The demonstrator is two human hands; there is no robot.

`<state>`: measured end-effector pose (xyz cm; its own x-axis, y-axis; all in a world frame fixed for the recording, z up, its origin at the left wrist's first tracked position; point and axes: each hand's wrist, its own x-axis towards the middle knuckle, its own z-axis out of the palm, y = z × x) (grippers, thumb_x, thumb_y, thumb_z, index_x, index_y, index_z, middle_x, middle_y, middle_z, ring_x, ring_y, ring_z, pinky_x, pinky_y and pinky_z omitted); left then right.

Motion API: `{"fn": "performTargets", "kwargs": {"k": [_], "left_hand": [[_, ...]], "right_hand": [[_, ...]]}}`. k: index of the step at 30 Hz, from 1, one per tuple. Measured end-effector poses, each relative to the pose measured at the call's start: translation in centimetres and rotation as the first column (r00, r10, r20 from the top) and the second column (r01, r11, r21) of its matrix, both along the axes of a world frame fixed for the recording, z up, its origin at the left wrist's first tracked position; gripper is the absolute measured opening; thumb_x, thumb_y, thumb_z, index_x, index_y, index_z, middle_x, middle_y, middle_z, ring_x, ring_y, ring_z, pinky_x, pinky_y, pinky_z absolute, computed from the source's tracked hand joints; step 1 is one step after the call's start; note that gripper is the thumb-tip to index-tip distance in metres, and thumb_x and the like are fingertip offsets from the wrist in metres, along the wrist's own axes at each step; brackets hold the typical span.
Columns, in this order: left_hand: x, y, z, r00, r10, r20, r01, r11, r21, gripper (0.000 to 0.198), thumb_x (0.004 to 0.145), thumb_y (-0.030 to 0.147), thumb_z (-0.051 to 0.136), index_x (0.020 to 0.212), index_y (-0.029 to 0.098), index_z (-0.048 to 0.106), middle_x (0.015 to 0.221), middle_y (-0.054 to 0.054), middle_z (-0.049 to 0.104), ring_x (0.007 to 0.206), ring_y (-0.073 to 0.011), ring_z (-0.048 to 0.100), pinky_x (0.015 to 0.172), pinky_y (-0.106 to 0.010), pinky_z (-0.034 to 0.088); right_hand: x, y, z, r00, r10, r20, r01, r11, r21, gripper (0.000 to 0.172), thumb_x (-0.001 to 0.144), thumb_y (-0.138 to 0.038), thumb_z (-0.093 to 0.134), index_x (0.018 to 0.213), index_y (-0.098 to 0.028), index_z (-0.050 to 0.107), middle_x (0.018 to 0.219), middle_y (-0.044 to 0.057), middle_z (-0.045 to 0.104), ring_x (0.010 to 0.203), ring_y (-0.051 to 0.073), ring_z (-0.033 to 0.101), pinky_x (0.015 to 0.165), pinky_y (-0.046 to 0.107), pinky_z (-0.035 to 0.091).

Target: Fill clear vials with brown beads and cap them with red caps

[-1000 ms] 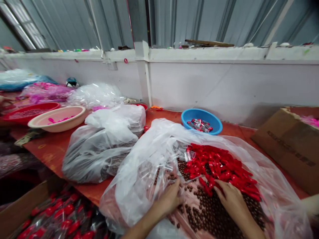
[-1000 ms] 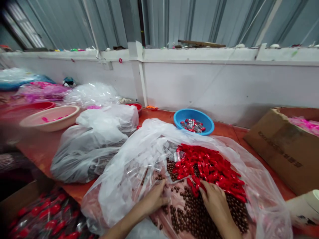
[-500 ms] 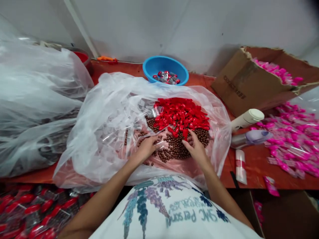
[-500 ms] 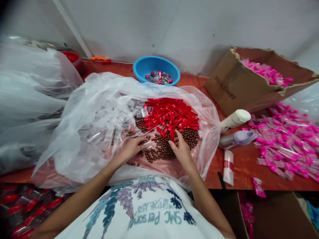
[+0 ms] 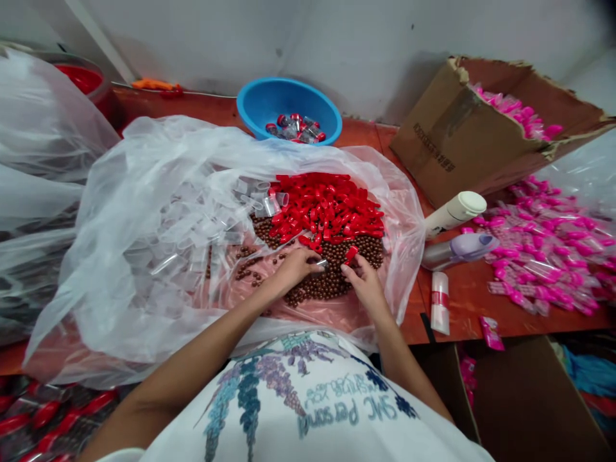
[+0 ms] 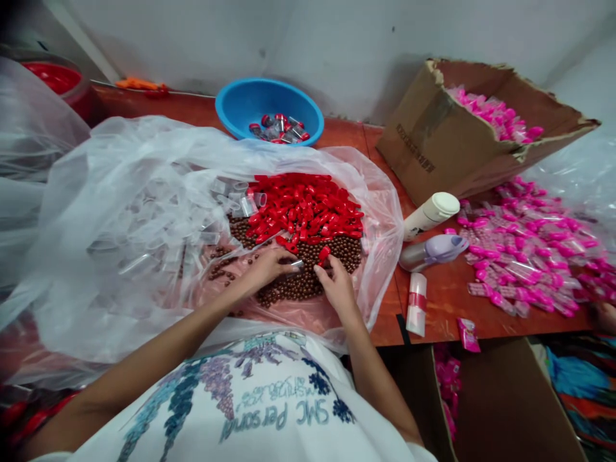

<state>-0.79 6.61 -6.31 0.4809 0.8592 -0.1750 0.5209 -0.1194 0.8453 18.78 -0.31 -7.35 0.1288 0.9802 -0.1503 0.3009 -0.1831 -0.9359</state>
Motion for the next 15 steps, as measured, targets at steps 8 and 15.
{"fn": "performTargets", "kwargs": {"k": [8,15], "left_hand": [[0.8,-0.5,-1.6,0.94,0.172,0.294,-0.075,0.946,-0.315,0.045,0.062,0.038,0.075,0.099,0.012,0.07,0.091,-0.006,0.072,0.083,-0.0205,0.063,0.083,-0.034,0.046],[0.7,-1.1,-0.9,0.756,0.437,0.487,0.052,0.702,-0.71,0.047,0.057,0.023,0.081,0.1,0.011,0.069,0.097,-0.008,0.071,0.082,-0.0158,0.065,0.089,-0.034,0.047]], "right_hand": [[0.0,0.1,1.2,0.944,-0.173,-0.282,0.173,0.985,-0.024,0.03,0.072,-0.042,0.067,0.09,-0.021,0.056,0.078,-0.002,0.061,0.062,0.011,0.059,0.051,0.021,0.046],[-0.1,0.2,2.1,0.948,-0.144,-0.284,0.133,0.989,-0.058,0.038,0.08,-0.047,0.058,0.105,-0.019,0.062,0.083,0.002,0.063,0.061,0.011,0.055,0.051,0.021,0.045]]}}
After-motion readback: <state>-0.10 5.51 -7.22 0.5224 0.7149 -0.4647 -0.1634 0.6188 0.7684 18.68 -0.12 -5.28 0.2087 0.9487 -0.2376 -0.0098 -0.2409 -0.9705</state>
